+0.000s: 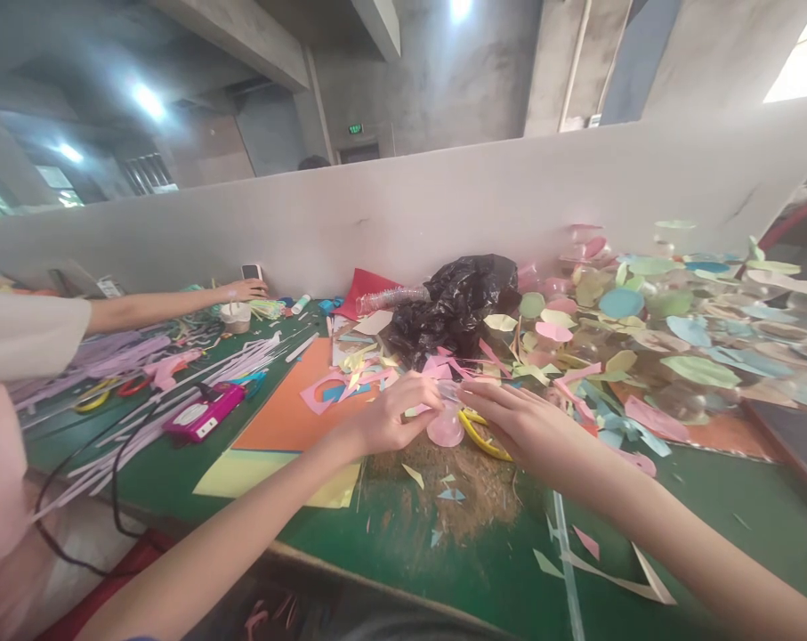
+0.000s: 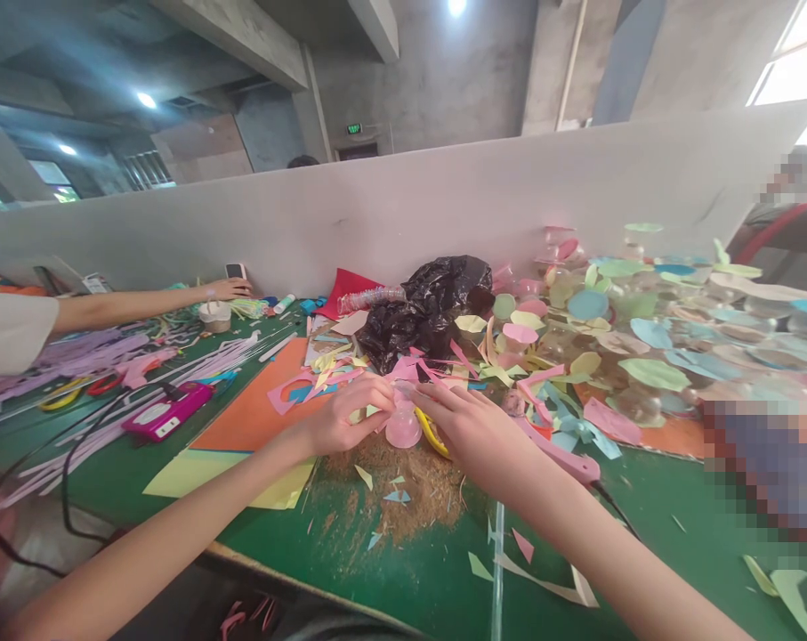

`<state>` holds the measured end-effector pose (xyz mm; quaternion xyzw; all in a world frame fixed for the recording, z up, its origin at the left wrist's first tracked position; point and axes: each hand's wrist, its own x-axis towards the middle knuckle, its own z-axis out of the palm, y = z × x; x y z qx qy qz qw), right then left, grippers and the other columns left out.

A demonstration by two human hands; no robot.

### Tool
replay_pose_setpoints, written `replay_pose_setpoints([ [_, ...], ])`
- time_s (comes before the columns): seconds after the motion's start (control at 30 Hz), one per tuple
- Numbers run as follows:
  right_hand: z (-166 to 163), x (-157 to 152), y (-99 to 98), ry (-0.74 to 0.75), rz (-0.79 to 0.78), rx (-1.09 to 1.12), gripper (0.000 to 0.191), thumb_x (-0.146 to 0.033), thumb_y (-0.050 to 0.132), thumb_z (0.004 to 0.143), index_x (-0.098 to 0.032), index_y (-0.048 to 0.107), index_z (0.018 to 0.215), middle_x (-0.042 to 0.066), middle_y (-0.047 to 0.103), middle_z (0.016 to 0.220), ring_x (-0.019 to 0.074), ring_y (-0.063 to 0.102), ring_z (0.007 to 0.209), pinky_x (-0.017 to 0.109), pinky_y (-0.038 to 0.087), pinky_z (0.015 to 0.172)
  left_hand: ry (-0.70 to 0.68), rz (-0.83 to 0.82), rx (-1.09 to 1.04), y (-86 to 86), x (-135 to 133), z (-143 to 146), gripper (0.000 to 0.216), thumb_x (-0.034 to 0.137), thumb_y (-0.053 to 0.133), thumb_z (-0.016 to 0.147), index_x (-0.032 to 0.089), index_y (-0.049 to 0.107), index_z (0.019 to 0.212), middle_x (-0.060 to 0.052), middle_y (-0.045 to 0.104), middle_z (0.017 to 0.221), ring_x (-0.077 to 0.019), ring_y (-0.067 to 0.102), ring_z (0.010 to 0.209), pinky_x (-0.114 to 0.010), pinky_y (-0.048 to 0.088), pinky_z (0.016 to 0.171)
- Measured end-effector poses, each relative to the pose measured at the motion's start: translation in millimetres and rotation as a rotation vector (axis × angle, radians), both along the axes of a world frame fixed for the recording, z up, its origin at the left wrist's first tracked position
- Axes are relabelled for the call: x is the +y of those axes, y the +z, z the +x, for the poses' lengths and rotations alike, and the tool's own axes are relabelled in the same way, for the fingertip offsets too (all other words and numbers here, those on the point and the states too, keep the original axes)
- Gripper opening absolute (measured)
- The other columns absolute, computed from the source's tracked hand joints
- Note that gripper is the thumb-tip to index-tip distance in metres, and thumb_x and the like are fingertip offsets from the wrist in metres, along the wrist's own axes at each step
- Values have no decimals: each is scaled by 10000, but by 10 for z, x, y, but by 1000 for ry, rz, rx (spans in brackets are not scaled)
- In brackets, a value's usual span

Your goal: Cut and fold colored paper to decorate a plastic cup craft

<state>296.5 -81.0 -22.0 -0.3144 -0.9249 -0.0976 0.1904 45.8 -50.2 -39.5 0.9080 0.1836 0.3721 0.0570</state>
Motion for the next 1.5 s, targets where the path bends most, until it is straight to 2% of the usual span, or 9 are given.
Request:
replay_pose_setpoints([
  [0.2,22,32,-70,8,-7,31,491,-85,454,910,-188,469,1390,102,545,1392,254,561,1220,399,546,942,118,116,21,59,-52,-16,102,140,590,865,210,614,936,-85,603,1050,-214,526,1077,-411,445,957],
  [0.37,21,29,-80,-2,-14,38,484,-73,439,914,-193,477,1381,98,542,1395,245,556,1227,404,533,968,94,107,61,34,-37,-72,196,133,570,864,193,551,1049,-92,593,1010,-206,554,1014,-387,484,893],
  [0.53,9,2,-44,-2,-25,41,466,-61,429,906,-162,503,1355,112,557,1379,250,564,1222,404,543,960,95,87,44,53,-53,-66,123,127,525,875,191,543,978,-87,589,977,-204,557,988,-377,491,861],
  [0.63,7,-5,-36,-2,-28,50,493,-37,412,894,-188,506,1354,99,556,1384,240,569,1221,393,543,961,81,82,10,62,-56,-59,99,120,510,879,190,546,941,-79,586,948,-194,561,951,-365,491,840],
  [0.73,9,-1,-44,-4,-22,58,528,-17,412,872,-204,504,1357,88,554,1389,231,583,1206,383,547,959,84,63,0,43,-42,-62,86,129,508,881,191,548,925,-79,594,941,-198,564,947,-372,488,839],
  [0.93,20,3,-51,3,-9,20,587,24,412,821,-157,484,1375,105,543,1402,237,594,1193,375,562,935,63,53,-42,-25,-13,-76,95,122,512,876,197,553,918,-69,591,896,-207,563,966,-380,484,849],
  [1.1,25,-4,-47,6,-9,24,584,19,417,819,-162,492,1369,107,545,1401,234,602,1188,364,570,922,85,45,-30,-13,-26,-69,81,128,507,881,195,549,898,-66,592,892,-202,564,955,-375,477,846],
  [1.5,32,2,-88,-2,-35,62,653,11,425,832,-242,426,1435,95,512,1434,246,597,1199,367,577,901,96,60,-23,37,-54,-57,87,121,490,884,191,536,908,-65,579,903,-194,559,922,-358,477,816],
])
